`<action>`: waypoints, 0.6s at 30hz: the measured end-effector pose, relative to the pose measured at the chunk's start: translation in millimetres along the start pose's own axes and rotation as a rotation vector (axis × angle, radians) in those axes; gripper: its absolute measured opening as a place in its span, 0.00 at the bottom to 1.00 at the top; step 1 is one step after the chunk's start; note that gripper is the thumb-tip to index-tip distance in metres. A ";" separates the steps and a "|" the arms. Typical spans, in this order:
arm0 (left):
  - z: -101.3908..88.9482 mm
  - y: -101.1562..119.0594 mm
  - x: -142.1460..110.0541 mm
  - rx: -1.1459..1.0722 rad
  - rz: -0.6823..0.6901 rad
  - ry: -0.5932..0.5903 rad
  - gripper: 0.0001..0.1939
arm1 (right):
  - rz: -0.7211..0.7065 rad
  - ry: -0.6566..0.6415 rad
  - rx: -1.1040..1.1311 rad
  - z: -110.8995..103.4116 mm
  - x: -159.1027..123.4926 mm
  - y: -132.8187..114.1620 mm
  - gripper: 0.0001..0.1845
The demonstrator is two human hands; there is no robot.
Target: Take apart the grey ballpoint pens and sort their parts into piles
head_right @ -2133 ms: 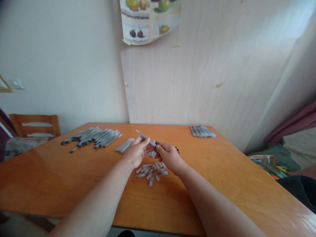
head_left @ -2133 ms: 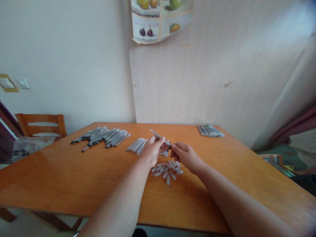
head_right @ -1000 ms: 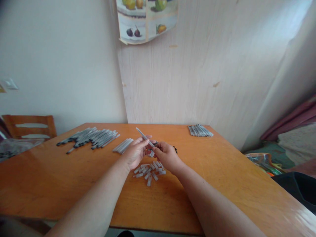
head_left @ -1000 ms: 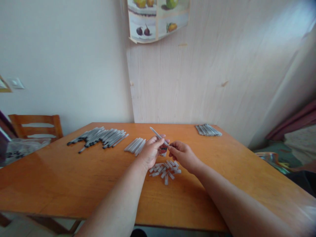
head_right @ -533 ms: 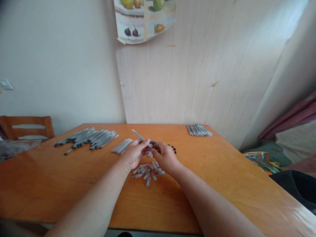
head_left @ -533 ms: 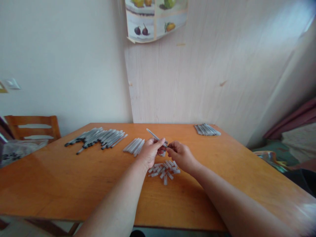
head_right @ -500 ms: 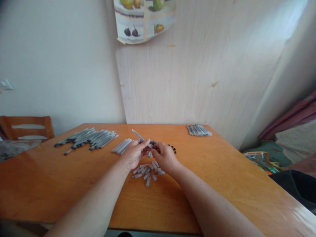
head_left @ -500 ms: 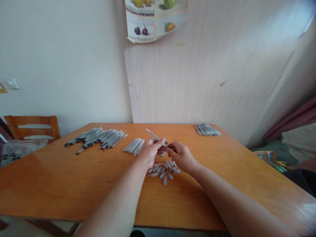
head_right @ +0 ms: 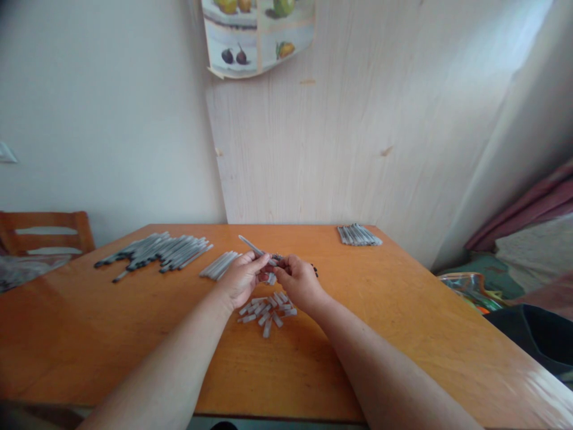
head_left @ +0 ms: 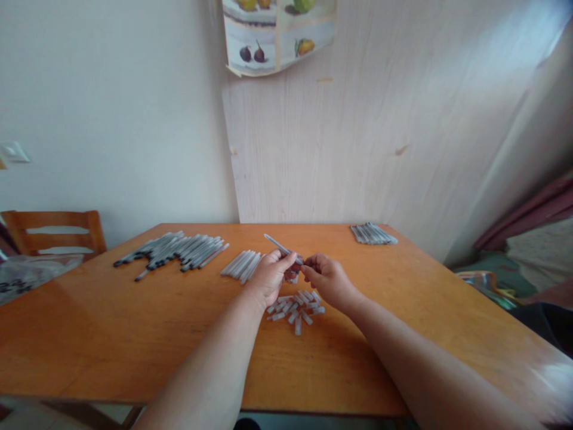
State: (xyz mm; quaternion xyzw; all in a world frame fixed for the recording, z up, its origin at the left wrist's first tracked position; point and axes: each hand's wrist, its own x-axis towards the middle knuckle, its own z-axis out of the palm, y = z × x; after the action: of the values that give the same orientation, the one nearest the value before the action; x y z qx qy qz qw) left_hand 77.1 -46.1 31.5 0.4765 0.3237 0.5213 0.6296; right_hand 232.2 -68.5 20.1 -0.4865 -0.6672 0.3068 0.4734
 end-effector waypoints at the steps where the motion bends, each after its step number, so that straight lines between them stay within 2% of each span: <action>1: 0.3 -0.5 0.4 0.002 -0.007 0.016 0.15 | -0.027 0.023 -0.043 0.7 0.0 1.4 0.09; 5: 1.6 -1.1 1.1 -0.014 -0.022 0.044 0.14 | -0.096 0.081 -0.135 3.6 1.1 7.3 0.08; 11: 2.5 1.5 0.9 -0.057 0.000 0.063 0.13 | -0.094 0.029 -0.074 2.5 2.9 13.7 0.13; 15: 3.8 1.8 -0.1 -0.053 -0.008 0.081 0.14 | -0.112 0.004 -0.125 -1.5 1.1 8.2 0.11; 18: 5.0 0.7 -1.0 -0.046 -0.012 0.096 0.13 | -0.118 0.037 -0.222 -3.7 -0.8 1.3 0.09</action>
State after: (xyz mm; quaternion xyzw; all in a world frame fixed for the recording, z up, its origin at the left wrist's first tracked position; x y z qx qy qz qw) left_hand 81.2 -48.4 33.8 0.4343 0.3442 0.5470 0.6275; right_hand 236.2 -69.0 20.0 -0.5013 -0.7156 0.1939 0.4461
